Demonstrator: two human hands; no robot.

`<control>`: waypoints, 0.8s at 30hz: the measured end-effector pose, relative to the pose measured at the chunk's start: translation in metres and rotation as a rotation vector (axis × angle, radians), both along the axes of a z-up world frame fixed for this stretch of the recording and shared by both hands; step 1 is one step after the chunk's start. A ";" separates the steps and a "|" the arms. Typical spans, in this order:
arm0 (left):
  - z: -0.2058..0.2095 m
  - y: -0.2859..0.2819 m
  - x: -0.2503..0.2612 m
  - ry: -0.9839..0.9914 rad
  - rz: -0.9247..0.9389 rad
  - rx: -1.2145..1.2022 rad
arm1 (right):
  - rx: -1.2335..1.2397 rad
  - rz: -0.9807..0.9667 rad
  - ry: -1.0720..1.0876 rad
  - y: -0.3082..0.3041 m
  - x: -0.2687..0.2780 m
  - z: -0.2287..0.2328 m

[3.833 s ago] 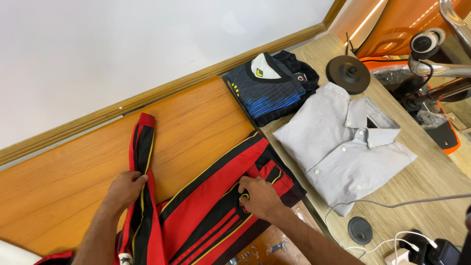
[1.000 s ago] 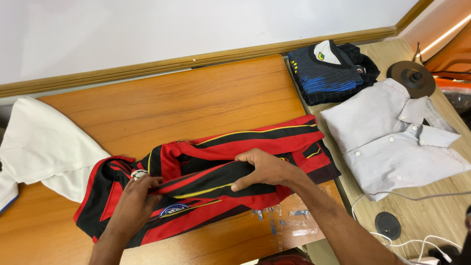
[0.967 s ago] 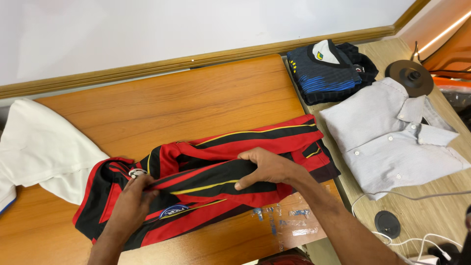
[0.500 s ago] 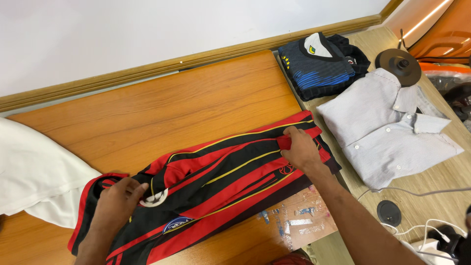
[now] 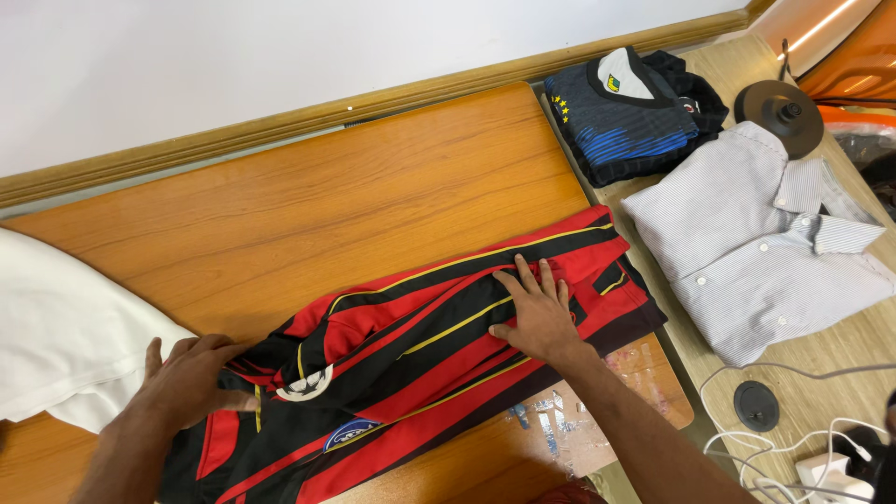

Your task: The person folds a red and black striped jersey on a wooden table, then folds a white polo shirt. Both shirts are folded neatly and placed on a stack of other folded clothes.

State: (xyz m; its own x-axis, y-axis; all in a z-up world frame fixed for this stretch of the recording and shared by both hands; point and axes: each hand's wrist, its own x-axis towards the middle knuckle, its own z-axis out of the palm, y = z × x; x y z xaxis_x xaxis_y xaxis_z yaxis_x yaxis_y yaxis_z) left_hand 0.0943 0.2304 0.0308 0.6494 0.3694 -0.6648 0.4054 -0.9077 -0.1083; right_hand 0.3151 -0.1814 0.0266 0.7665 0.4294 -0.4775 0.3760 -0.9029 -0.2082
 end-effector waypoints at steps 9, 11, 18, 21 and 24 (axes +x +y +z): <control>-0.010 0.049 -0.023 -0.436 0.324 -0.140 | -0.002 -0.010 0.002 -0.001 0.000 0.001; 0.002 0.062 -0.029 -0.382 0.441 0.007 | -0.017 -0.030 0.009 0.000 0.000 0.003; 0.005 0.045 -0.048 -0.575 0.429 0.296 | 0.035 -0.060 -0.032 -0.007 -0.002 0.008; 0.005 0.001 -0.031 -0.789 0.540 -0.108 | 0.210 -0.098 -0.174 -0.022 0.003 0.003; 0.010 -0.064 -0.011 -0.767 0.368 -0.302 | 0.277 -0.269 -0.235 -0.042 0.014 -0.004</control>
State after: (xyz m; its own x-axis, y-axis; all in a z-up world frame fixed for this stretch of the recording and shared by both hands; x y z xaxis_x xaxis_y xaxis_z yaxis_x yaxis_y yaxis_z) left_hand 0.0836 0.1661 0.0410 0.8296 0.5212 -0.2002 0.5384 -0.6521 0.5338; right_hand 0.3289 -0.2231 0.0222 0.9423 0.2872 -0.1720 0.2018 -0.8973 -0.3925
